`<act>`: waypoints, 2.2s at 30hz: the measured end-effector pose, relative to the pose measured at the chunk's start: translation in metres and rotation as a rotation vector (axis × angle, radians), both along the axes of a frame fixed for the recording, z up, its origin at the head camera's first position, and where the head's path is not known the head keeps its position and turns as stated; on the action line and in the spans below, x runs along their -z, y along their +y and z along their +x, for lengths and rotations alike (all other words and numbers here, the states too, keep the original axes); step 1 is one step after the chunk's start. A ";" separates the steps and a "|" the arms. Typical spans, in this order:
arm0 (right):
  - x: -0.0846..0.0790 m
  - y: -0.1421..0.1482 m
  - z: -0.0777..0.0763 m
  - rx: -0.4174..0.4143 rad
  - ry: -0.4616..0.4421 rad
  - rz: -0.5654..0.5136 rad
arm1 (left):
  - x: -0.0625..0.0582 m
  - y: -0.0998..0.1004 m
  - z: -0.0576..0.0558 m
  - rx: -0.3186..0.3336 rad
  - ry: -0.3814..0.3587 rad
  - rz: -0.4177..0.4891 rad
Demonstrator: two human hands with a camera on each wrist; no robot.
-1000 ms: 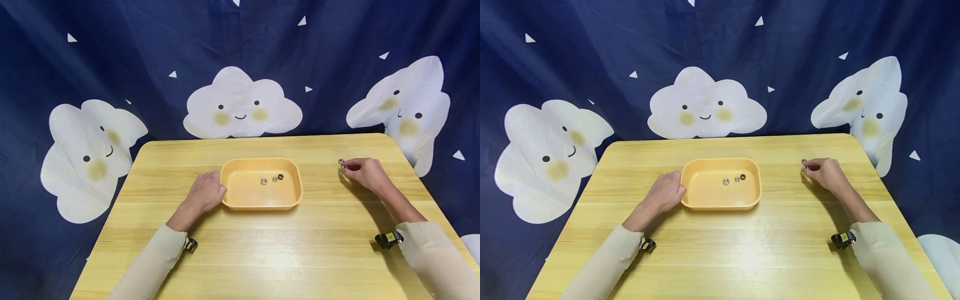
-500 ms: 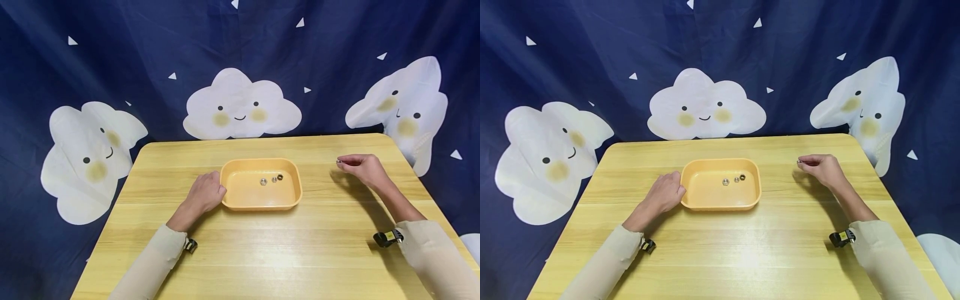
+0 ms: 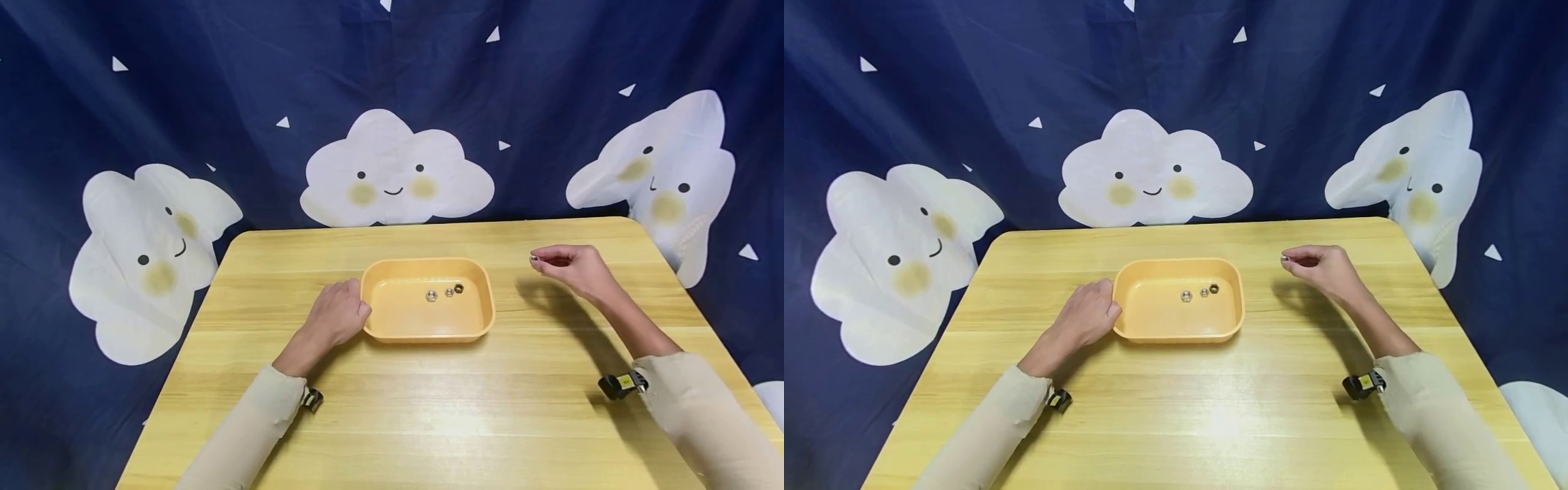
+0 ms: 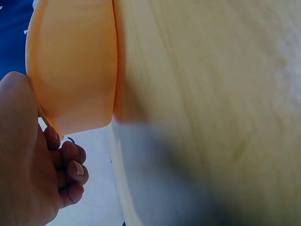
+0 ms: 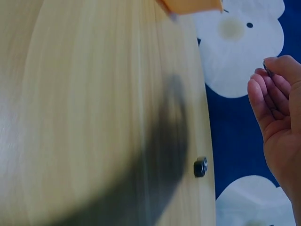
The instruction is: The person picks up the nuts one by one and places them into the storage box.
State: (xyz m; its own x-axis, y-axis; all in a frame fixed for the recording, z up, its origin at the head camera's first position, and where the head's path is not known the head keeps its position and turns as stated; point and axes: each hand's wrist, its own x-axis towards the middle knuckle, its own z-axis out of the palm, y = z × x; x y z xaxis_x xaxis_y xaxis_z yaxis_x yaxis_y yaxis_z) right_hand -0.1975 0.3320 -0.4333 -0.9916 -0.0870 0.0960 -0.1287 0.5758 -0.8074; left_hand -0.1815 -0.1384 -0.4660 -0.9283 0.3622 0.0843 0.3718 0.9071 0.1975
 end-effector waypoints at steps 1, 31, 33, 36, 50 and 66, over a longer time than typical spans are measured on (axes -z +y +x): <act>-0.001 -0.002 -0.001 -0.001 -0.001 -0.005 | 0.000 0.000 0.000 0.001 0.001 0.000; -0.014 -0.056 -0.014 -0.115 0.015 -0.072 | -0.002 0.001 0.000 0.000 -0.004 -0.012; -0.013 -0.060 -0.014 -0.131 0.012 -0.073 | -0.002 0.001 0.000 0.002 -0.005 -0.008; -0.012 -0.067 -0.016 -0.157 -0.001 -0.071 | -0.003 0.000 0.000 0.002 -0.008 -0.004; -0.006 -0.100 -0.021 -0.293 0.020 -0.052 | -0.002 -0.001 0.000 -0.002 -0.009 -0.003; 0.010 -0.125 -0.018 -0.472 0.050 0.042 | 0.000 0.000 -0.001 0.003 0.000 -0.022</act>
State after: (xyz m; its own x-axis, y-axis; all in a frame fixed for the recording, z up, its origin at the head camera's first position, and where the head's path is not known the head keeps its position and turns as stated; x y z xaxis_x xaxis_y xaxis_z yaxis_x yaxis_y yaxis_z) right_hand -0.2156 0.2069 -0.4437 -0.8368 -0.5319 0.1296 -0.4226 0.4772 -0.7705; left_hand -0.1822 -0.1385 -0.4662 -0.9271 0.3670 0.0759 0.3748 0.9099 0.1778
